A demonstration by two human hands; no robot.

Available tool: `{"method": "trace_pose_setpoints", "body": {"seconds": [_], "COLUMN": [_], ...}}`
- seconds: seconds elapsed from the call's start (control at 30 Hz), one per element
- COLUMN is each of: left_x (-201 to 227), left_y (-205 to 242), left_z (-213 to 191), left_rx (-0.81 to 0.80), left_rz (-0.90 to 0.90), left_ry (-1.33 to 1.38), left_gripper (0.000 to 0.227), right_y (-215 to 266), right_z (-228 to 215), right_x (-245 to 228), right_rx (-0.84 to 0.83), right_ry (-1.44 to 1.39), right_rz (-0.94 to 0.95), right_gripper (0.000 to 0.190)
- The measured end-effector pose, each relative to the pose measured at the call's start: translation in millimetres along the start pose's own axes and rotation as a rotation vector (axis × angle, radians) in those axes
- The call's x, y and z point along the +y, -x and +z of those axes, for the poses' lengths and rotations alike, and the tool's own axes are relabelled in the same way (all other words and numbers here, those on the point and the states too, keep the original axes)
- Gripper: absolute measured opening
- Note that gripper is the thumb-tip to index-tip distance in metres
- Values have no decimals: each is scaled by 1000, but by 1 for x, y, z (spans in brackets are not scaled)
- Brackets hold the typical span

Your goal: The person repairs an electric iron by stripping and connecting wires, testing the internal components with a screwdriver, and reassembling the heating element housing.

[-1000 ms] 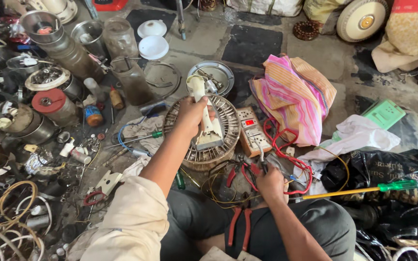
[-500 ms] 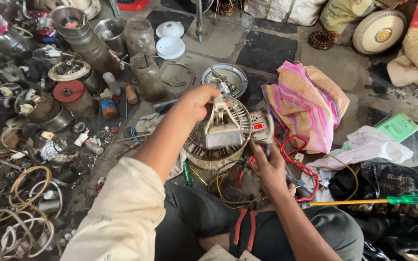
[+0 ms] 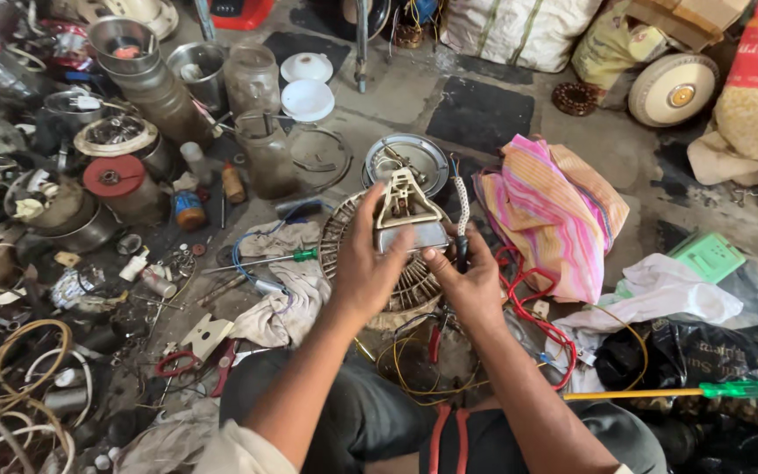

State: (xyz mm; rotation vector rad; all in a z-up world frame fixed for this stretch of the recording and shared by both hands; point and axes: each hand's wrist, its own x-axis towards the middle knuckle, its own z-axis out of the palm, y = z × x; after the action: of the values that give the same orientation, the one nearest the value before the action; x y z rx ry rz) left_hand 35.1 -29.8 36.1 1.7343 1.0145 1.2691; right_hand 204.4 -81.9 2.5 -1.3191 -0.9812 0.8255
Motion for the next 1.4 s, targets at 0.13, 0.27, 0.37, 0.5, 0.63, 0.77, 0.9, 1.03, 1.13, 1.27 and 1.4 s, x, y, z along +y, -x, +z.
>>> {"method": "trace_pose_setpoints", "body": {"seconds": [0.13, 0.27, 0.37, 0.5, 0.63, 0.77, 0.9, 1.03, 1.13, 1.27, 1.4], "left_x": [-5, -28, -37, -44, -46, -46, -48, -49, -47, -41, -40], "left_y": [10, 10, 13, 18, 18, 17, 17, 17, 21, 21, 25], "left_z": [0, 2, 0, -3, -6, -8, -8, -5, -5, -9, -8], "left_rx": [33, 24, -7, -31, -5, -21, -41, -20, -26, -34, -43], "left_rz": [364, 377, 366, 340, 384, 408, 386, 406, 382, 394, 377], "left_ry": [-174, -59, 19, 29, 10, 24, 40, 33, 25, -6, -3], "left_gripper": [90, 88, 90, 91, 92, 92, 92, 92, 92, 92, 91], "right_y": [9, 20, 30, 42, 55, 66, 75, 75, 72, 64, 51], "right_z": [1, -3, -11, -26, -34, -41, -48, -54, -58, -56, -44], "right_x": [-5, 3, 11, 26, 48, 75, 88, 94, 93, 63, 23], "right_rx": [-26, -21, -10, 32, 111, 94, 148, 145, 102, 115, 139], "right_ry": [30, -151, -295, -314, -273, -256, -269, -276, -206, -300, -187], "right_rz": [-112, 89, 205, 230, 373, 385, 510, 497, 373, 310, 176], "right_gripper": [52, 49, 40, 31, 28, 26, 23, 24, 26, 19, 14]}}
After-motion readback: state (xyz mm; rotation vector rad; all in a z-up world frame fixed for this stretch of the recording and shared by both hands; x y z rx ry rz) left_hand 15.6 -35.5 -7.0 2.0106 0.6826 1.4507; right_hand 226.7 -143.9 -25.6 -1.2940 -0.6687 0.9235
